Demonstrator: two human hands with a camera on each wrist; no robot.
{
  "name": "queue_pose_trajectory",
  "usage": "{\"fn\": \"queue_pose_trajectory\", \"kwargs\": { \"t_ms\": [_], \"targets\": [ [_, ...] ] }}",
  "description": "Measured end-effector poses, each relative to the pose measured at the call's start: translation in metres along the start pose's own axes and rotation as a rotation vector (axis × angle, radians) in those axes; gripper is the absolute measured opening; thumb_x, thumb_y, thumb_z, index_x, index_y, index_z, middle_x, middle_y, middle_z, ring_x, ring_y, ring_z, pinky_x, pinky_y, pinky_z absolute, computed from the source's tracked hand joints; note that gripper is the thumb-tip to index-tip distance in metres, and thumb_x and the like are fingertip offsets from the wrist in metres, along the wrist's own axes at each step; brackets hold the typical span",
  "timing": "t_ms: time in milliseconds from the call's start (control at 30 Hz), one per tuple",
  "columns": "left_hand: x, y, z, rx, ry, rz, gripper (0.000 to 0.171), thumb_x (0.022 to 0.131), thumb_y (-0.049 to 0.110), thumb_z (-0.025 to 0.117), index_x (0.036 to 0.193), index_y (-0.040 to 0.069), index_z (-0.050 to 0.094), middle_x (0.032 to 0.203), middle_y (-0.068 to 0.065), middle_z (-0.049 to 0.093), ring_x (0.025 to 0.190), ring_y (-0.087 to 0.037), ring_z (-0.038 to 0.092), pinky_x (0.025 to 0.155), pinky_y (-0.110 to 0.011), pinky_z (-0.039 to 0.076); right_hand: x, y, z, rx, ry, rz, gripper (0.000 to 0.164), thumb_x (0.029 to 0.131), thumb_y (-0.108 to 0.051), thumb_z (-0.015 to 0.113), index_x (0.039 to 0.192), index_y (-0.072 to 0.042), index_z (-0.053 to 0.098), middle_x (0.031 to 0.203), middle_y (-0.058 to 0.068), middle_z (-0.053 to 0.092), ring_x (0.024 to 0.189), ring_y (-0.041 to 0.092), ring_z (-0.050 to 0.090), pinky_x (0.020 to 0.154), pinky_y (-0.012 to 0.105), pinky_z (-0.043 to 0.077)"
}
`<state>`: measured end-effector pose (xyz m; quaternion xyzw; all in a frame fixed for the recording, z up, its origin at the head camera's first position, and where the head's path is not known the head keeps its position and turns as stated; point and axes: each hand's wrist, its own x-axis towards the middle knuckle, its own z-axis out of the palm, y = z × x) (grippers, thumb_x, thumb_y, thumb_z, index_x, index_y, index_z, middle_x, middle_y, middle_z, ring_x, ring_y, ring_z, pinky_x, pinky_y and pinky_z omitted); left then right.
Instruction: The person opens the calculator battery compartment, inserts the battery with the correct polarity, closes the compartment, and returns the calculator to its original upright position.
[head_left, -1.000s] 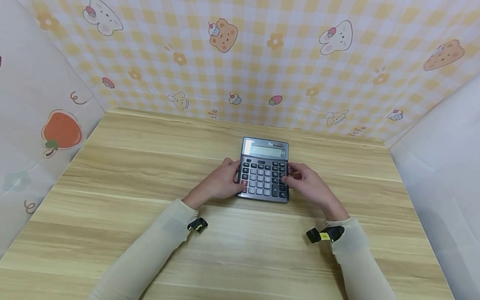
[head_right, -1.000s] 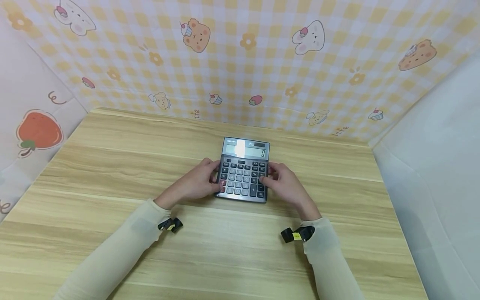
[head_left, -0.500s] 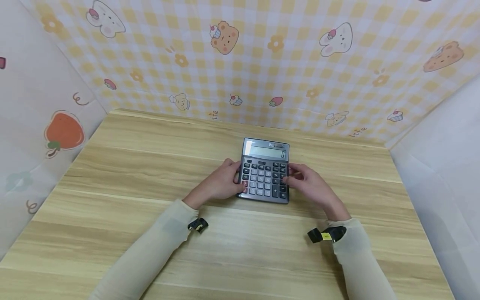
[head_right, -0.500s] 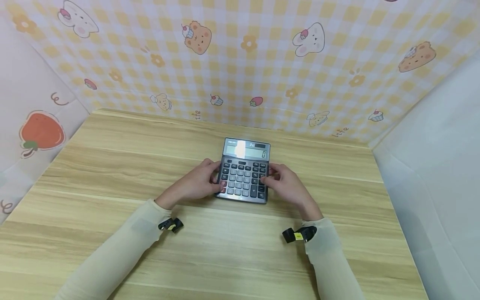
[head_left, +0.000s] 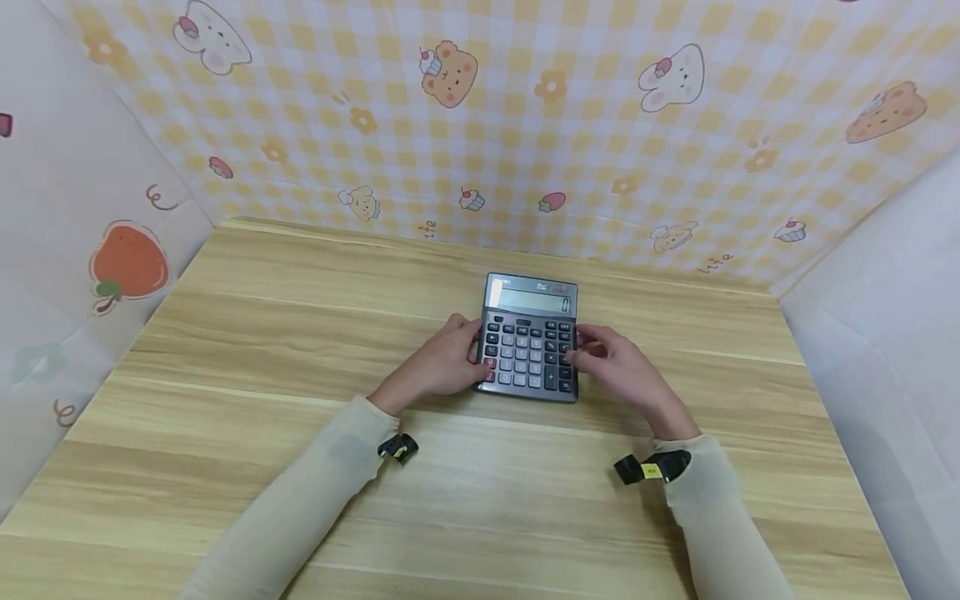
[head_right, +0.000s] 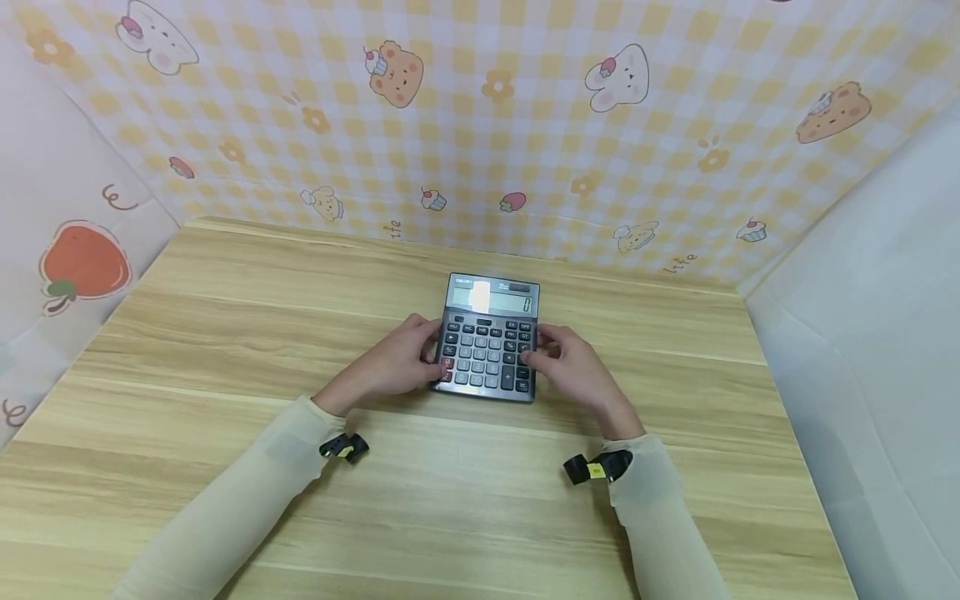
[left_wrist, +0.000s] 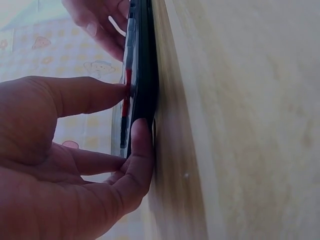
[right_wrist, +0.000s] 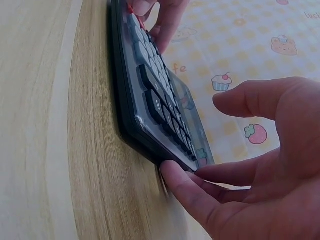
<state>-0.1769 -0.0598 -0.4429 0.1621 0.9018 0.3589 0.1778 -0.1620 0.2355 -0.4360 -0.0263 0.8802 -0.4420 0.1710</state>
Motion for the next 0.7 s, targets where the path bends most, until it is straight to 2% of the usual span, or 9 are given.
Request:
{"fn": "queue_pose_trajectory", "kwargs": {
  "t_ms": [267, 533, 633, 700],
  "targets": [
    [0.0001, -0.0013, -0.0024, -0.036, -0.014, -0.005, 0.079, 0.104, 0.023, 0.076, 0.168, -0.004, 0.038, 0.137, -0.018, 0.051, 0.098, -0.023, 0.059, 0.083, -0.035, 0.053, 0.0002, 0.0023, -0.0035, 0.032, -0.031, -0.003, 0.077, 0.109, -0.032, 0.068, 0.170, 0.003, 0.035, 0.155, 0.025, 0.052, 0.141, 0.042, 0.055, 0.117, 0.059, 0.046],
    [-0.0013, -0.0037, -0.0008, -0.099, -0.011, -0.014, 0.078, 0.104, 0.023, 0.077, 0.167, -0.004, 0.040, 0.135, -0.020, 0.052, 0.085, -0.022, 0.062, 0.072, -0.034, 0.056, -0.0007, 0.0057, -0.0025, 0.063, -0.054, -0.039, 0.076, 0.109, -0.025, 0.069, 0.170, 0.004, 0.032, 0.159, 0.029, 0.049, 0.142, 0.047, 0.056, 0.112, 0.054, 0.052],
    [-0.0033, -0.0043, 0.0007, -0.073, 0.008, -0.003, 0.078, 0.103, 0.023, 0.077, 0.167, -0.003, 0.041, 0.140, -0.021, 0.052, 0.090, -0.023, 0.062, 0.075, -0.035, 0.057, -0.0035, 0.0052, -0.0007, 0.052, -0.044, -0.046, 0.073, 0.109, -0.025, 0.069, 0.169, 0.001, 0.036, 0.160, 0.027, 0.049, 0.142, 0.047, 0.056, 0.113, 0.056, 0.051],
    [-0.0060, -0.0018, 0.0003, -0.034, 0.036, 0.026, 0.078, 0.103, 0.025, 0.077, 0.167, -0.001, 0.042, 0.147, -0.021, 0.051, 0.099, -0.025, 0.063, 0.083, -0.038, 0.059, -0.0056, 0.0040, 0.0000, 0.024, -0.020, -0.078, 0.070, 0.108, -0.025, 0.069, 0.167, 0.000, 0.040, 0.160, 0.025, 0.050, 0.141, 0.046, 0.057, 0.113, 0.058, 0.051]
  ]
}}
